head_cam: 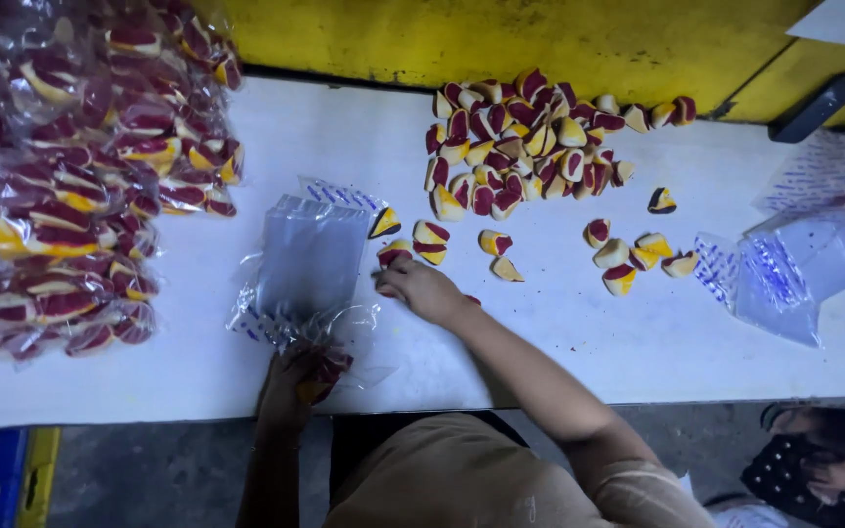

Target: Packing small, colorful bread or pastry pieces into clear plastic bags on a production table.

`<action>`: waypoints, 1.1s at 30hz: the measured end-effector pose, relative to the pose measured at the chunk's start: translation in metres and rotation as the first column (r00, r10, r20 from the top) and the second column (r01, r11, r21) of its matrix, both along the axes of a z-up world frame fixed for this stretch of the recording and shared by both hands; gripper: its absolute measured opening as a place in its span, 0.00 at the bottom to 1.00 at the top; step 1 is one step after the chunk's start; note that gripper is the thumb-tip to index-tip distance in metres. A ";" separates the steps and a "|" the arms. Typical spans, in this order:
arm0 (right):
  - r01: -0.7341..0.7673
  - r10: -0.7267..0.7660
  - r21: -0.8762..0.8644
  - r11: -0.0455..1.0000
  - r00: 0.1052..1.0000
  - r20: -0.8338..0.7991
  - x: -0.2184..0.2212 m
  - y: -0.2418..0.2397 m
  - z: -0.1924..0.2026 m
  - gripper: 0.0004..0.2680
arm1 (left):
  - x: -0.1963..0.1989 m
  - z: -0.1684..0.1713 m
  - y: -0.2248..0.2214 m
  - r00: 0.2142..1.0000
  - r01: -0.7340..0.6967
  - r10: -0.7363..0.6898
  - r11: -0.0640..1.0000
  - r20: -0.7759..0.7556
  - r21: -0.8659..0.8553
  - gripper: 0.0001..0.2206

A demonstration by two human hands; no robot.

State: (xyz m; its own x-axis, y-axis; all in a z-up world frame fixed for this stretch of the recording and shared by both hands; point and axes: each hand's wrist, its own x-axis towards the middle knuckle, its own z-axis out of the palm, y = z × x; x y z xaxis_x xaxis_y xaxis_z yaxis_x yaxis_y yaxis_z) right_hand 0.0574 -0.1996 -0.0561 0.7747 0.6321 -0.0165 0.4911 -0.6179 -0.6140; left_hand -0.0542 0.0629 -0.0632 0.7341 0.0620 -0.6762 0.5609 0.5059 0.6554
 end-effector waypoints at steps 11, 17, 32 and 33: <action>0.733 -0.770 0.240 0.637 0.618 0.158 -0.050 -0.115 0.038 0.11 | -0.024 -0.002 -0.043 0.848 0.171 -0.359 0.881 0.389 0.442 0.19; 0.774 -0.815 0.339 0.535 0.578 -0.034 -0.057 -0.137 0.049 0.15 | 0.010 0.059 -0.079 0.992 0.076 -0.047 0.965 0.117 -0.252 0.07; 0.839 -0.853 0.160 0.520 0.502 0.144 -0.071 -0.149 0.004 0.18 | 0.048 0.063 -0.032 0.979 0.185 -0.160 0.960 0.129 -0.212 0.08; 0.839 -0.854 0.162 0.519 0.500 0.147 -0.075 -0.129 0.023 0.18 | 0.052 0.066 -0.032 0.978 0.187 -0.161 0.959 0.133 -0.213 0.08</action>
